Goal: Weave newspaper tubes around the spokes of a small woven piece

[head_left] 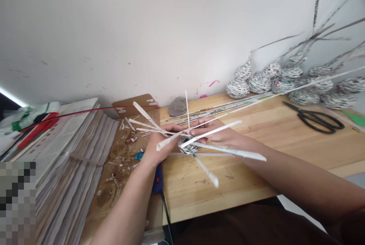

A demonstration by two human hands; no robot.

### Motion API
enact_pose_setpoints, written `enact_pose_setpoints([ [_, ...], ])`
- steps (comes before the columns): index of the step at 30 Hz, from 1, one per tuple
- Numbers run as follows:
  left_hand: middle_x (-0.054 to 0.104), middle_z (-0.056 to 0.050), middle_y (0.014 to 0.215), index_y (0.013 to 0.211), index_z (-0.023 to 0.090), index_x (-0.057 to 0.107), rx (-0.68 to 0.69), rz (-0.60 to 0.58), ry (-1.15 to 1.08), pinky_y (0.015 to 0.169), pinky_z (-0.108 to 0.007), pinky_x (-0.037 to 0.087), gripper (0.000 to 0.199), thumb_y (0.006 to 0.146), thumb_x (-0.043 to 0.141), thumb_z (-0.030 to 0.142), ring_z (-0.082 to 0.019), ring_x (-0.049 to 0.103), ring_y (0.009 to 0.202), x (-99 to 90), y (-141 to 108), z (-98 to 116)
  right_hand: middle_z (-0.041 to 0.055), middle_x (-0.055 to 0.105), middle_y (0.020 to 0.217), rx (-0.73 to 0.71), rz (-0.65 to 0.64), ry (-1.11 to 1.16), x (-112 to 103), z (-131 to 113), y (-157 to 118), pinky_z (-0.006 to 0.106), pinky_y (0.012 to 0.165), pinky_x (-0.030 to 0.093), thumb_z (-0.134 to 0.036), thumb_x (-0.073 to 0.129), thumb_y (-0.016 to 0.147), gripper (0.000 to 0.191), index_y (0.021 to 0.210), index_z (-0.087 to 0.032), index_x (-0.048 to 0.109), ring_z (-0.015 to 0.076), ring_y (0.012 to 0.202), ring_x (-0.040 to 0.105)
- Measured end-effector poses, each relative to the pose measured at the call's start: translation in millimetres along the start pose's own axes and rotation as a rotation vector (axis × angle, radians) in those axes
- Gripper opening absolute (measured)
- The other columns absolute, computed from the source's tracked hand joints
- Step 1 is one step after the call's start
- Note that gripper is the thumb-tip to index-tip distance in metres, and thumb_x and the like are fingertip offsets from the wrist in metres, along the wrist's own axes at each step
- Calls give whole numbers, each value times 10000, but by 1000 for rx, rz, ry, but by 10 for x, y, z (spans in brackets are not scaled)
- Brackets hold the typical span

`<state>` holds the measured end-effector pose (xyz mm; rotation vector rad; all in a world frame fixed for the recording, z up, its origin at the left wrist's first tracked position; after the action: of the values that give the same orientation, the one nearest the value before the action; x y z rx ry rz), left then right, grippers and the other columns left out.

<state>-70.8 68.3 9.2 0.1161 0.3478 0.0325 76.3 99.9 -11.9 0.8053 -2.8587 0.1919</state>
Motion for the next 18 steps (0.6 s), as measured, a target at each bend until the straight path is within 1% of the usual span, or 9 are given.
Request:
enact_pose_setpoints([
  [3, 781, -43, 766, 778, 191, 797, 51, 54, 75, 676, -281, 513, 96, 750, 737, 259, -208, 691, 709, -37, -4, 72, 22, 696, 661, 104, -14, 61, 16, 105, 21, 250, 501, 478, -229, 884, 621, 235, 786, -172, 728, 124, 541, 608],
  [5, 772, -35, 736, 757, 197, 792, 90, 91, 147, 674, -281, 498, 111, 779, 704, 263, -206, 681, 694, -41, -16, 118, 8, 669, 630, 87, -9, 27, 8, 116, 41, 244, 474, 452, -256, 877, 644, 228, 778, -180, 710, 116, 517, 575],
  [7, 769, -30, 736, 763, 207, 786, 126, 133, 224, 680, -283, 484, 126, 804, 680, 262, -207, 676, 698, -36, -46, 157, 19, 668, 639, 40, 11, -98, -12, 111, 51, 244, 468, 438, -279, 836, 696, 179, 768, -178, 707, 119, 527, 566],
  [9, 766, -31, 749, 779, 218, 780, 161, 173, 293, 695, -287, 471, 134, 824, 659, 253, -207, 668, 705, -19, -93, 197, 34, 682, 679, -31, 69, -249, -48, 75, 35, 246, 492, 451, -282, 782, 743, 132, 770, -176, 708, 129, 565, 582],
  [13, 747, -41, 764, 807, 232, 779, 230, 238, 351, 729, -291, 454, 95, 795, 686, 218, -206, 636, 707, 23, -186, 280, 17, 664, 686, -241, 143, -503, -15, -92, -72, 220, 505, 424, -260, 708, 778, 90, 749, -181, 674, 118, 591, 558],
  [15, 739, -44, 765, 796, 228, 776, 223, 244, 328, 742, -292, 460, 79, 779, 699, 219, -204, 630, 718, 20, -184, 276, 8, 656, 680, -299, 155, -579, 15, -142, -112, 209, 508, 403, -245, 695, 775, 82, 740, -179, 662, 108, 591, 541],
  [16, 736, -45, 759, 788, 219, 772, 194, 224, 290, 738, -293, 468, 70, 777, 704, 231, -201, 630, 715, 13, -164, 246, 5, 654, 675, -307, 164, -592, 12, -151, -117, 208, 509, 398, -244, 692, 771, 80, 739, -178, 661, 106, 586, 537],
  [17, 738, -47, 763, 793, 210, 770, 154, 200, 235, 727, -294, 477, 76, 777, 709, 251, -198, 633, 714, -3, -137, 205, 3, 650, 671, -301, 168, -587, 4, -148, -111, 210, 508, 394, -251, 691, 768, 83, 743, -177, 661, 106, 582, 535],
  [18, 740, -54, 764, 801, 192, 767, 84, 132, 142, 706, -295, 489, 101, 770, 723, 277, -195, 639, 701, 5, -102, 133, 4, 648, 669, -288, 171, -567, -12, -140, -96, 215, 507, 393, -264, 694, 765, 95, 746, -178, 660, 109, 579, 535],
])
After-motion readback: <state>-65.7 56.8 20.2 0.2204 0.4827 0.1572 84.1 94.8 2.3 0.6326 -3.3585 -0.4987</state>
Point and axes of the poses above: each hand's wrist, its own y-axis towards the middle knuckle, its own x-axis out of the palm, z = x × y, the point moved 9 cm from there along y, towards the middle knuckle
